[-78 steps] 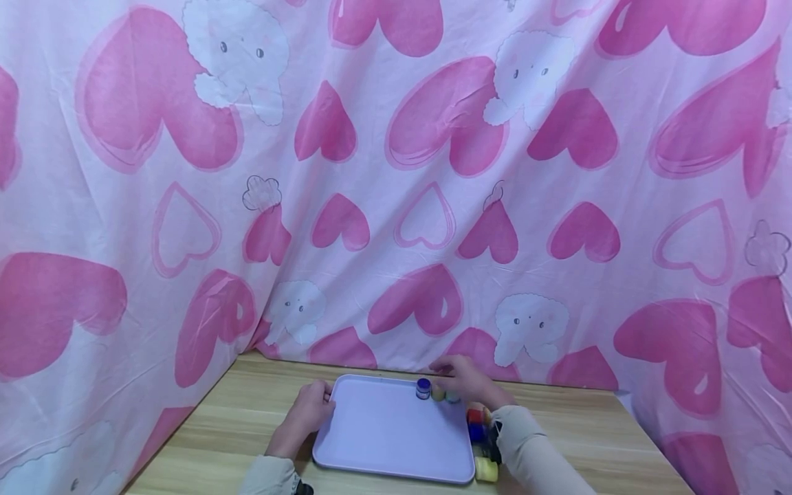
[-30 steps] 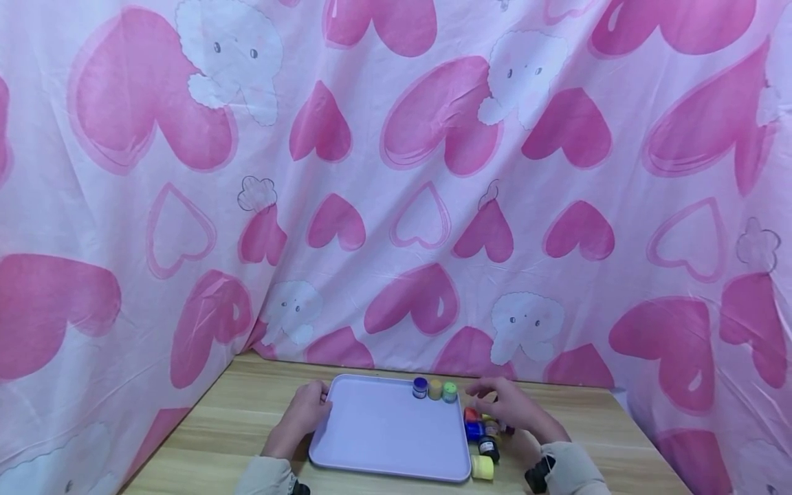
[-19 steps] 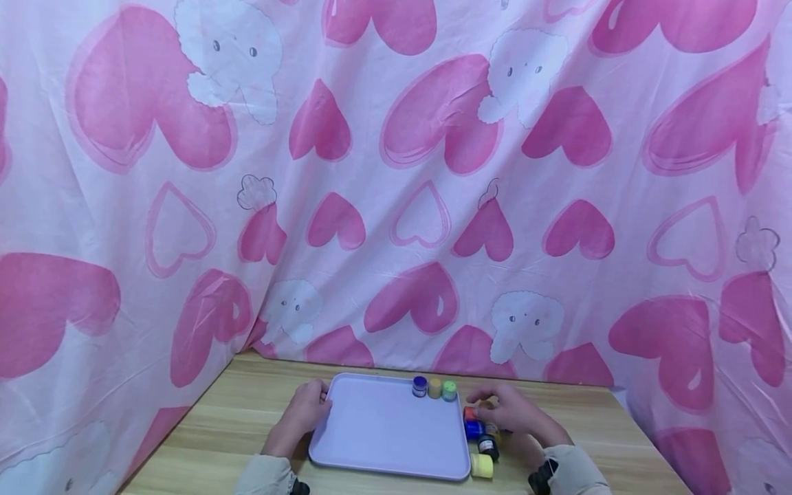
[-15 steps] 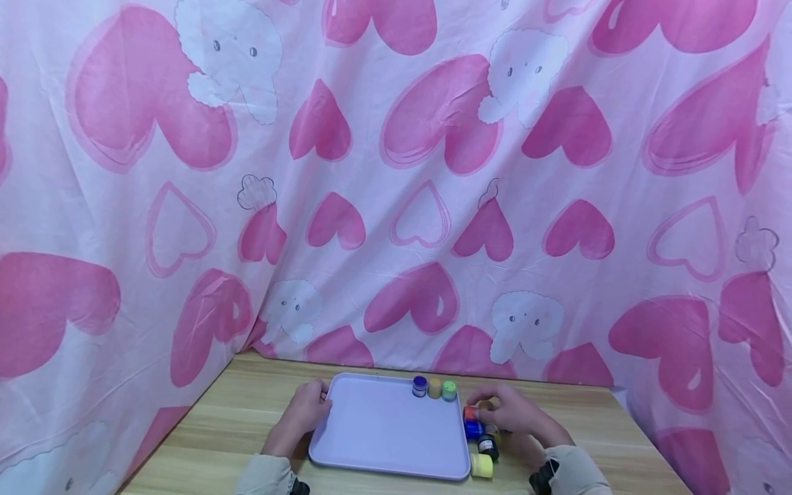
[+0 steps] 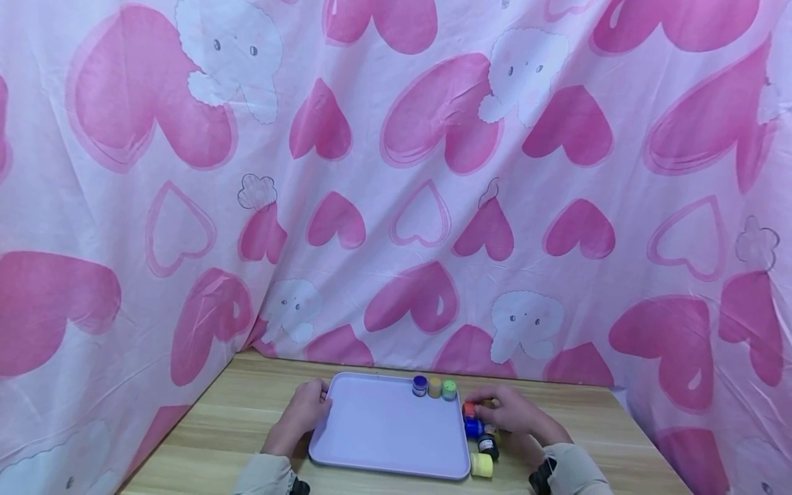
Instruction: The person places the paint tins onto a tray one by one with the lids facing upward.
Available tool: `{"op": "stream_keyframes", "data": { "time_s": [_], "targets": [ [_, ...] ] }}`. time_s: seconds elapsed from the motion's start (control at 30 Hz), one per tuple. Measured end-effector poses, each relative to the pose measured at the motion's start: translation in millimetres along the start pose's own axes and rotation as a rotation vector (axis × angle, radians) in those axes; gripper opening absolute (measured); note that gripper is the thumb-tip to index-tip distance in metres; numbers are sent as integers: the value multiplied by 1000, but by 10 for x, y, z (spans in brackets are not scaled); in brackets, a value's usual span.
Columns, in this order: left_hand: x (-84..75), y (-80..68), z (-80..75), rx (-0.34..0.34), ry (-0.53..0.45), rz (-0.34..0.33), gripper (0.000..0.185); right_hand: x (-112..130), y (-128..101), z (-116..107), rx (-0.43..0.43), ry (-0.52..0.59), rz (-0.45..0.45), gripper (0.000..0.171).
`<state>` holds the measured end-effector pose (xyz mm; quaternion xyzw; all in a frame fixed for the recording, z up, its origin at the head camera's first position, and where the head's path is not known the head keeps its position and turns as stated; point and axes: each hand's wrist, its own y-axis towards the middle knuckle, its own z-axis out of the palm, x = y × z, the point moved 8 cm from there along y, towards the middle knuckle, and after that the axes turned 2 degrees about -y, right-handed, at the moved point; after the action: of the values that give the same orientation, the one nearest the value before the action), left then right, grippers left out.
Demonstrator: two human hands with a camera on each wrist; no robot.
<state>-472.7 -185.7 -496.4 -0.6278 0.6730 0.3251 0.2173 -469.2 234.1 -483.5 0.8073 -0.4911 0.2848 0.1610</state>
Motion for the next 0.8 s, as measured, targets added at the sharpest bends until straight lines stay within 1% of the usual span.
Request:
{"op": "stream_keyframes", "data": {
  "time_s": [0.2,0.37,0.53,0.67,0.8],
  "targets": [
    [9,4,10,3,-3,-6,16,-1,15,5,10,-31,0,36],
    [29,15,21,9,-13,-23,15,-10,52,12,26,-35,29,38],
    [31,20,20,15,-20,-30,17,7,79,22,40,-40,24,40],
    [22,10,19,21,-26,-36,17,-15,86,24,24,-33,34,44],
    [26,12,19,23,-28,-38,17,-60,101,7,-21,3,71,44]
  ]
}}
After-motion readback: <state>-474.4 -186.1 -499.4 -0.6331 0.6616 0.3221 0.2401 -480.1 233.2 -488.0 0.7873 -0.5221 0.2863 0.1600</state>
